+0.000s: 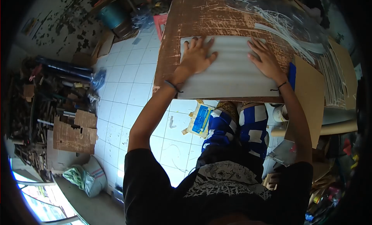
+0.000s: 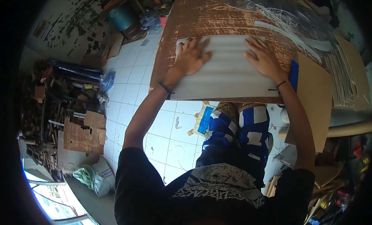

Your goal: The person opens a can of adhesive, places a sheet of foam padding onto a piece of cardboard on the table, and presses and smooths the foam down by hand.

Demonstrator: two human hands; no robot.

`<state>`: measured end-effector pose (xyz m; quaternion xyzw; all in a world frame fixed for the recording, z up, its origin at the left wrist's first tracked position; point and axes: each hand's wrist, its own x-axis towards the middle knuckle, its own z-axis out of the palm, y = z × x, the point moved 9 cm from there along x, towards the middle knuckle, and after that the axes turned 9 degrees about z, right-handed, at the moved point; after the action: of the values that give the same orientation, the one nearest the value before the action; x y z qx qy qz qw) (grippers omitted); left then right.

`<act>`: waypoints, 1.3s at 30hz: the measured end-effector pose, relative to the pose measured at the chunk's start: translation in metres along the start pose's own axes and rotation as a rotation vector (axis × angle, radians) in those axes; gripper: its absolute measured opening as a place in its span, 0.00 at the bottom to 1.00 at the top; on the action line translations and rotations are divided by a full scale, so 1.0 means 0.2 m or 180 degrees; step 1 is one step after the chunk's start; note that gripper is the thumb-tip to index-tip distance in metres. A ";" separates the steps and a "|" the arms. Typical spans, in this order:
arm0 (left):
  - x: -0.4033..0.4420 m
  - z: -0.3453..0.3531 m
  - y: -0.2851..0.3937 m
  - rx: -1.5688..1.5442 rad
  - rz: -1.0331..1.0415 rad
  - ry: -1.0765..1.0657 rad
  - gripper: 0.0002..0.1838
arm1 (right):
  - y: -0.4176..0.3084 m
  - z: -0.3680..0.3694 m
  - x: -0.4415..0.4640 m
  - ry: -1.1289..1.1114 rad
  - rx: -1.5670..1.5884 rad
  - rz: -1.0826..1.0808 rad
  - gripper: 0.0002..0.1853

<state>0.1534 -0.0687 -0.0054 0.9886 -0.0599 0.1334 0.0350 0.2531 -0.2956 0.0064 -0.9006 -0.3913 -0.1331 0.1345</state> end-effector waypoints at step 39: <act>-0.03 -0.05 0.00 -0.0183 -0.0256 -0.0082 0.52 | -0.15 -0.36 0.05 0.1226 0.1188 -0.0618 0.40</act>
<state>0.1453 -0.0672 0.0019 0.9905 -0.0244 0.1174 0.0679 0.2269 -0.2940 0.0804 -0.7766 -0.4608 -0.2397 0.3565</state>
